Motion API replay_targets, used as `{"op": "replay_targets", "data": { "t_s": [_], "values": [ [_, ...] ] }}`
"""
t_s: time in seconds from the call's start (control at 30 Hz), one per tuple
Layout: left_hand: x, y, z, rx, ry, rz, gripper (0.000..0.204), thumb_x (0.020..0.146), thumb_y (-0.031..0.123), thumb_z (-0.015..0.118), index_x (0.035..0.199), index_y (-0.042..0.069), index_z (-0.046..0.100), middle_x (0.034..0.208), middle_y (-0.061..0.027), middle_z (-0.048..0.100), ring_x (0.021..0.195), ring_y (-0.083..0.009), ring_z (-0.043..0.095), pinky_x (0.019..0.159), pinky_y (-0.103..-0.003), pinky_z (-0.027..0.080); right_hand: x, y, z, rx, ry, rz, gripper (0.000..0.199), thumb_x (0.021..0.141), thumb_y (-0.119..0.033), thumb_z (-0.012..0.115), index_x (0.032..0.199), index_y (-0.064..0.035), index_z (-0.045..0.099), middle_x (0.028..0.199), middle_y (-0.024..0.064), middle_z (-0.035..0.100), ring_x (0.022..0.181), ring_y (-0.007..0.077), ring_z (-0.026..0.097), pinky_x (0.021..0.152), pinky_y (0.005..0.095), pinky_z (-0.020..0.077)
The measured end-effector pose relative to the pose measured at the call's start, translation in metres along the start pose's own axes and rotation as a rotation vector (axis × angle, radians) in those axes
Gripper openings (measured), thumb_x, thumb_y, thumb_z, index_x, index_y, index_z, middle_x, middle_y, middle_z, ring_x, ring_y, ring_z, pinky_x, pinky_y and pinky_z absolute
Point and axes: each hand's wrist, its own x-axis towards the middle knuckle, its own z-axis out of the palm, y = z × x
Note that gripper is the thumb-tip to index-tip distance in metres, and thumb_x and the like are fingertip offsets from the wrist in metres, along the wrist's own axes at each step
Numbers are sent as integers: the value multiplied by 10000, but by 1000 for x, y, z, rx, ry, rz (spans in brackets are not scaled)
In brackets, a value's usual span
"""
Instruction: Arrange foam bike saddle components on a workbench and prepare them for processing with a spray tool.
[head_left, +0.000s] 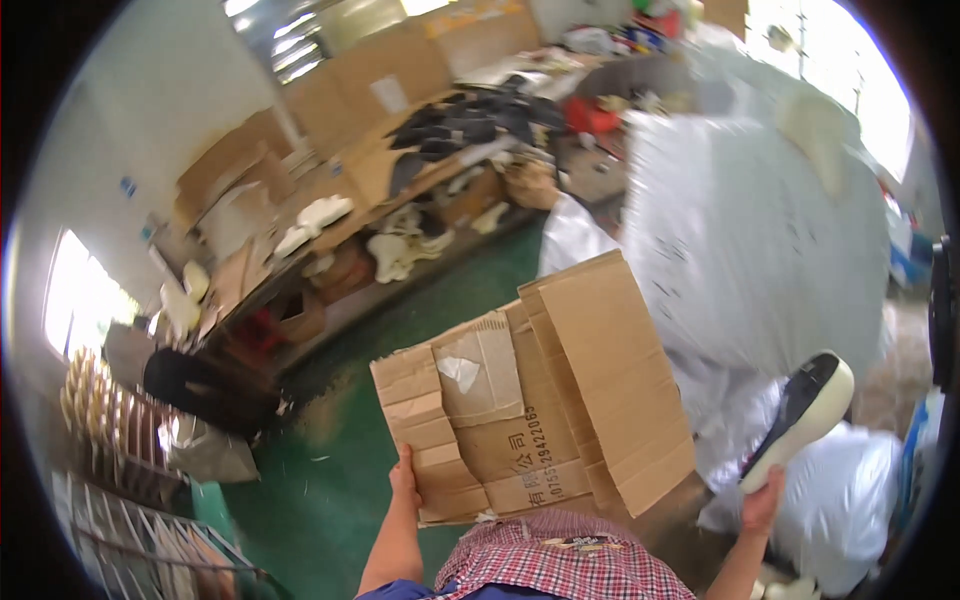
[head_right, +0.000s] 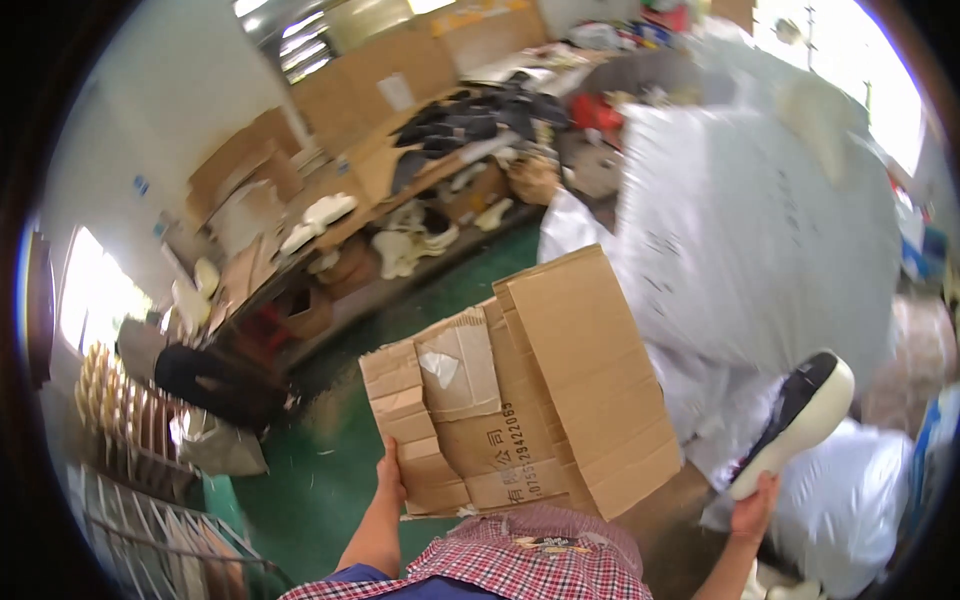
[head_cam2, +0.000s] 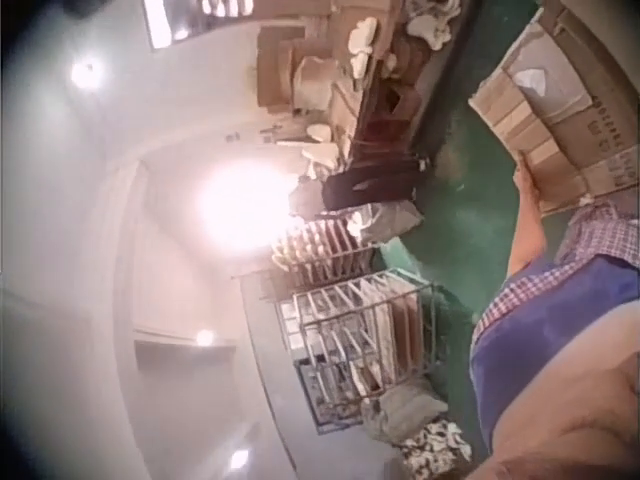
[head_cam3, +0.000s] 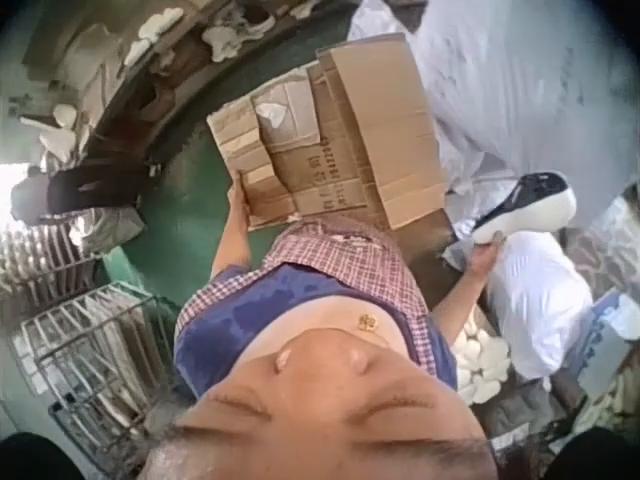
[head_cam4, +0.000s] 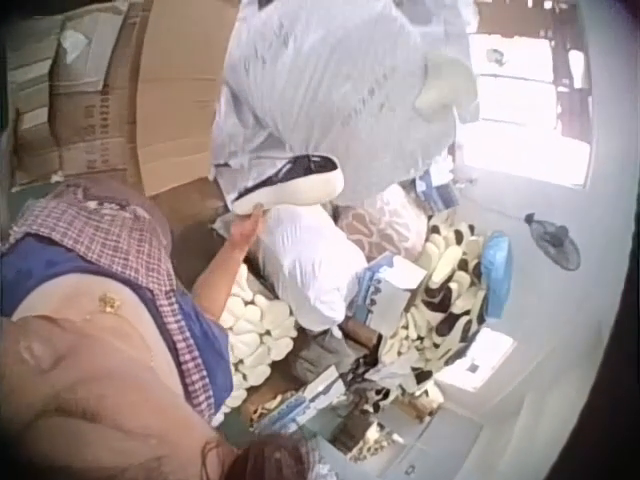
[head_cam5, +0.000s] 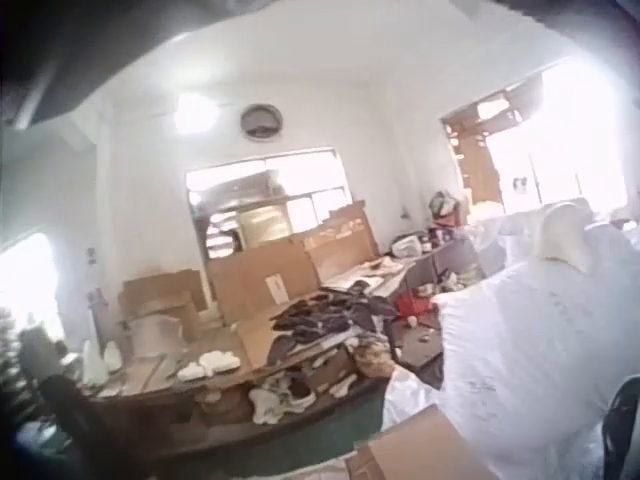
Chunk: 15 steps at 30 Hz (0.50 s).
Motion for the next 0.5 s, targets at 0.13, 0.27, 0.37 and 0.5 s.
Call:
{"op": "replay_targets", "data": {
  "t_s": [0.13, 0.27, 0.37, 0.5],
  "values": [
    [58, 47, -53, -118, 101, -58, 671, 713, 584, 692, 1029, -2, 607, 1001, -99, 626, 877, -209, 587, 787, -369, 478, -23, 67, 264, 258, -390, 303, 543, 831, -368, 605, 1209, -2, 473, 1044, 168, 614, 927, 305, 616, 828, 422, 510],
    [95, 58, -119, -295, 279, -69, 630, 745, 557, 676, 1045, 7, 605, 1009, -85, 624, 877, -205, 586, 797, -362, 472, -42, 133, 440, 138, -854, 537, 606, 777, -418, 672, 1176, 1, 491, 1025, 167, 621, 889, 308, 636, 817, 446, 530],
    [122, 49, -169, -415, 368, -45, 576, 811, 504, 631, 1099, 7, 583, 1046, -91, 617, 908, -218, 588, 797, -363, 477, -46, 189, 513, 39, -996, 693, 656, 763, -488, 657, 1165, 7, 503, 1000, 141, 628, 862, 266, 644, 791, 398, 537],
    [144, 54, -192, -590, 516, 67, 575, 856, 488, 584, 1150, -6, 549, 1086, -98, 607, 959, -229, 588, 809, -376, 491, -41, 283, 586, -61, -1052, 696, 628, 799, -482, 610, 1184, 0, 491, 1006, 140, 625, 872, 258, 638, 785, 381, 531]
  ]
}}
